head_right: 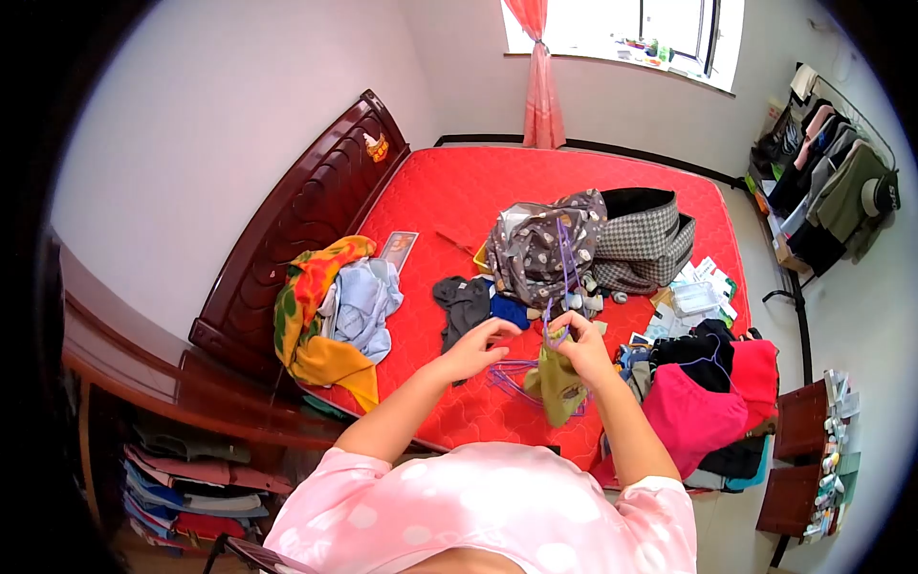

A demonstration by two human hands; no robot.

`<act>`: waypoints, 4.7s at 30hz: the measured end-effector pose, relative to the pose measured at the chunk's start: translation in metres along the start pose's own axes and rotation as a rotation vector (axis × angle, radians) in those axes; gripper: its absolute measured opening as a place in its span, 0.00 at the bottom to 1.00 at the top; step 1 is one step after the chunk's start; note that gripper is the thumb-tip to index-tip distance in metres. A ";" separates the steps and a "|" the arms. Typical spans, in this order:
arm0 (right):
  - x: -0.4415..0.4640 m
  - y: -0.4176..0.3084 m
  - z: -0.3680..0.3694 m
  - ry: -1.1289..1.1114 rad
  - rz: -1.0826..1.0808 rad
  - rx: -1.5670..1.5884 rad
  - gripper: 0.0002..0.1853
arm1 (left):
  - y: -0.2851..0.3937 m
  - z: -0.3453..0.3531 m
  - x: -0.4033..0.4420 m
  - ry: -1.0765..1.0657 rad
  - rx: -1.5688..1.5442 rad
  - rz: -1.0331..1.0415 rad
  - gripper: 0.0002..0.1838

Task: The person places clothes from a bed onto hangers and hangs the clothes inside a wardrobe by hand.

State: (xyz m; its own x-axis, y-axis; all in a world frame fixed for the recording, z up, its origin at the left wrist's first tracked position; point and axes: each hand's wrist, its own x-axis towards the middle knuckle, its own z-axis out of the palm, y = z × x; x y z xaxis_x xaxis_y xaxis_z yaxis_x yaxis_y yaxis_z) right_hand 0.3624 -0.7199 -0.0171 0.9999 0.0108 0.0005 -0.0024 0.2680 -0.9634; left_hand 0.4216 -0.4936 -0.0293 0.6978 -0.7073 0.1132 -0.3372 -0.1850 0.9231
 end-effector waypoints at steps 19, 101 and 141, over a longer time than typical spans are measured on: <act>-0.039 -0.048 -0.023 0.001 -0.300 -0.372 0.10 | -0.040 0.001 0.022 -0.044 0.363 -0.174 0.15; -0.029 -0.024 -0.002 0.192 -0.298 -0.332 0.08 | 0.070 -0.006 0.058 0.074 0.849 0.560 0.11; -0.027 -0.012 0.004 0.226 -0.673 -1.162 0.18 | 0.092 -0.062 0.049 0.567 -0.147 0.304 0.15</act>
State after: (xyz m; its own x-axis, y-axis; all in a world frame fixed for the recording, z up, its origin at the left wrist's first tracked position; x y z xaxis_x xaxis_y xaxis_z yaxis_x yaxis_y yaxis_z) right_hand 0.3355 -0.7199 -0.0049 0.7840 0.0149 0.6206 0.3805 -0.8014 -0.4615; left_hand 0.4637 -0.5032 0.0834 0.8233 -0.2370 0.5157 -0.5099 0.0902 0.8555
